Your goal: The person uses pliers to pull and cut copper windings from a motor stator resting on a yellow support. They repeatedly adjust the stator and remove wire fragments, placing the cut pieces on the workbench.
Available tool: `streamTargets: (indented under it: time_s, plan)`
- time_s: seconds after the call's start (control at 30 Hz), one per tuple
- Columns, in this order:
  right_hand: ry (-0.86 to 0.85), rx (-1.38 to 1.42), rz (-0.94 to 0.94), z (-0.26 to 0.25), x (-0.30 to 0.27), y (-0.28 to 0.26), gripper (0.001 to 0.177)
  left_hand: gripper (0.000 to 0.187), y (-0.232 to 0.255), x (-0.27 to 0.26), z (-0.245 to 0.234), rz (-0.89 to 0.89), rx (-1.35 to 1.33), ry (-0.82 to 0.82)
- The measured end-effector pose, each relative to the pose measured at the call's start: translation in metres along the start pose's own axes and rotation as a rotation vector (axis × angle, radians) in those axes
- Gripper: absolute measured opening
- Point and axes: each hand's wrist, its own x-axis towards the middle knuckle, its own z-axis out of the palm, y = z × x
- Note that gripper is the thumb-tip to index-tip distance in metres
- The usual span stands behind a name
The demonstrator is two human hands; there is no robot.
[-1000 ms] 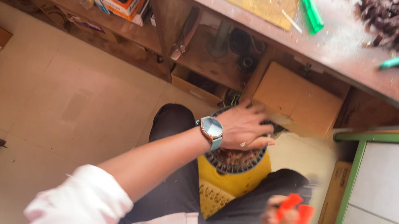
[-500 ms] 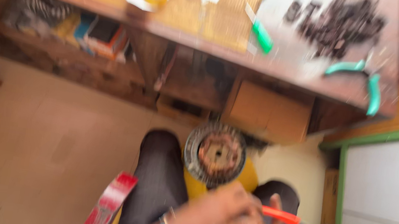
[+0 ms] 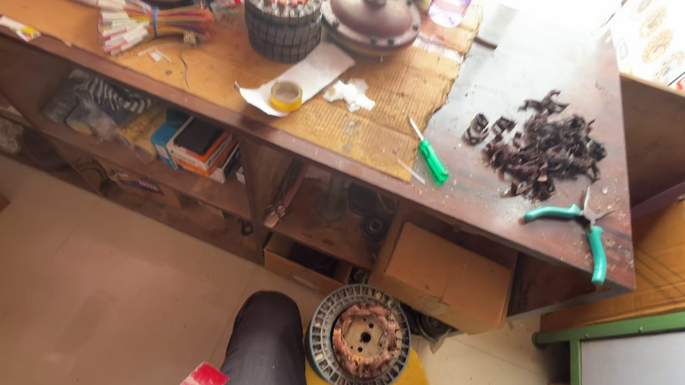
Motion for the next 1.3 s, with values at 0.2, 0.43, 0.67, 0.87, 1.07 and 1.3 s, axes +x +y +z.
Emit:
streamTargets:
  time_s: [0.2,0.43,0.67,0.87,1.07,1.3]
  plan:
    - [0.091,-0.21,-0.001,0.01,-0.038,-0.012,0.062,0.051,-0.012,-0.001,-0.105,0.318,0.045,0.178]
    - [0.196,-0.3,0.257,0.038,-0.084,0.008,0.064,0.103,-0.033,0.032,-0.186,-0.012,0.07,0.019]
    - [0.087,-0.17,0.33,0.06,-0.081,0.034,0.06,0.124,-0.049,0.049,-0.171,-0.098,0.241,-0.197]
    - [0.016,-0.143,0.411,0.075,-0.064,0.049,0.056,0.119,-0.068,0.054,-0.188,0.11,0.238,-0.331]
    - [-0.024,-0.142,0.457,0.082,-0.056,0.059,0.054,0.114,-0.057,0.058,-0.193,0.157,0.329,-0.421]
    - [-0.048,-0.161,0.464,0.085,-0.057,0.062,0.053,0.089,-0.076,0.06,-0.204,0.225,0.12,-0.367]
